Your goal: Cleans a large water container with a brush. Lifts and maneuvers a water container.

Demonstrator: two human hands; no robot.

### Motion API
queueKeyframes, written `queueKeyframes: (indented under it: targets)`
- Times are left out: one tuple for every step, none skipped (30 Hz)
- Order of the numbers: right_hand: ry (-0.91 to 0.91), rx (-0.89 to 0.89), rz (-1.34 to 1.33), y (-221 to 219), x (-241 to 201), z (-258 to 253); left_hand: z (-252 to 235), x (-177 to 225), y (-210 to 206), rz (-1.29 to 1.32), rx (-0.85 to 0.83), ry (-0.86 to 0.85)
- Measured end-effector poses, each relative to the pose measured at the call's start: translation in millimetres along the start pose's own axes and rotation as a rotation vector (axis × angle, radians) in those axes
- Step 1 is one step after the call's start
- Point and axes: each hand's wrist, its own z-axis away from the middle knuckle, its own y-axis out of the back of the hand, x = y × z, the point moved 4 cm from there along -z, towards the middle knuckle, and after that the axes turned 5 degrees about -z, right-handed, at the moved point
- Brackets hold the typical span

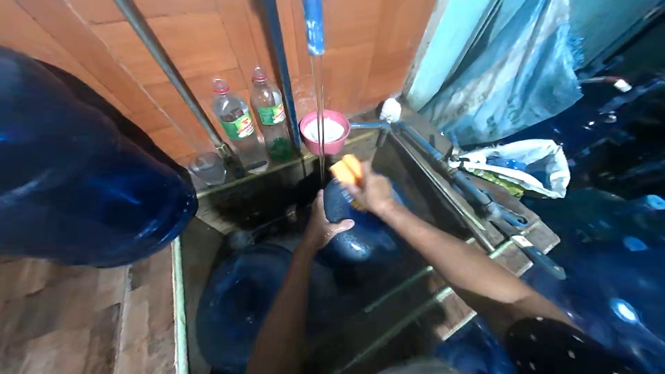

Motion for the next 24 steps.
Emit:
queueKeyframes:
  targets:
    - [0.117, -0.089, -0.006, -10.3, -19.8, 0.5, -3.7, 0.1, 9.0, -0.050, 0.000, -0.022]
    - [0.211, -0.168, 0.008, -17.1, -33.4, 0.6, -3.8, -0.6, 17.4, -0.090, 0.010, -0.024]
    - [0.253, -0.201, 0.014, -17.9, -36.9, -5.4, -1.8, -2.1, 23.1, -0.102, 0.001, 0.030]
    - [0.242, -0.178, 0.024, -14.1, -31.7, -17.7, 2.2, -4.3, 25.8, -0.091, 0.012, 0.090]
    - [0.179, -0.120, 0.054, -6.0, -23.1, -33.6, 5.9, -6.5, 25.7, -0.073, 0.049, 0.139]
    - [0.078, -0.059, 0.096, 4.6, -16.2, -46.7, 7.7, -7.0, 22.4, -0.055, 0.096, 0.161]
    - [0.010, 0.000, 0.125, 11.9, -12.9, -54.7, 7.9, -4.6, 18.0, -0.032, 0.135, 0.159]
    - [0.003, 0.031, 0.130, 11.5, -15.1, -54.1, 7.0, -2.0, 14.3, -0.003, 0.152, 0.150]
    - [0.052, 0.025, 0.112, 2.9, -21.2, -45.9, 5.9, -1.4, 11.7, 0.023, 0.156, 0.141]
    - [0.125, -0.030, 0.084, -9.7, -30.6, -34.2, 2.9, -3.5, 11.7, 0.043, 0.164, 0.118]
    - [0.190, -0.105, 0.053, -18.4, -41.8, -26.3, -1.2, -6.0, 15.3, 0.055, 0.183, 0.090]
    - [0.224, -0.156, 0.023, -21.4, -47.6, -25.8, -0.7, -8.1, 19.2, 0.051, 0.171, 0.087]
    - [0.215, -0.161, -0.009, -20.6, -45.0, -33.2, 3.9, -11.1, 22.0, 0.038, 0.132, 0.112]
    - [0.171, -0.117, -0.025, -14.4, -39.4, -45.2, 8.3, -11.0, 24.0, 0.032, 0.114, 0.139]
    - [0.094, -0.059, -0.019, -4.3, -34.2, -56.8, 10.0, -8.6, 22.6, 0.048, 0.127, 0.157]
    - [0.019, -0.003, -0.009, 2.5, -30.9, -63.0, 9.5, -5.6, 19.5, 0.073, 0.164, 0.173]
    - [-0.010, 0.032, -0.010, 2.1, -32.3, -60.0, 6.5, -2.8, 17.9, 0.100, 0.224, 0.187]
    - [0.004, 0.034, -0.021, -4.5, -35.9, -47.7, 1.4, -1.9, 18.7, 0.124, 0.302, 0.192]
    - [0.034, -0.012, -0.030, -15.0, -38.8, -27.8, -3.7, -3.1, 23.7, 0.131, 0.381, 0.200]
    - [0.056, -0.105, -0.013, -21.6, -41.6, -4.3, -8.1, -4.7, 33.3, 0.121, 0.442, 0.224]
    - [0.075, -0.206, 0.031, -21.8, -42.3, 17.4, -11.6, -6.1, 44.6, 0.098, 0.471, 0.262]
    - [0.091, -0.283, 0.094, -17.0, -39.7, 34.4, -13.7, -6.6, 54.4, 0.079, 0.476, 0.295]
    - [0.087, -0.319, 0.156, -9.6, -32.4, 42.8, -14.6, -6.5, 60.1, 0.055, 0.469, 0.317]
    - [0.061, -0.310, 0.199, 0.1, -20.3, 40.2, -16.0, -4.6, 60.5, 0.026, 0.459, 0.324]
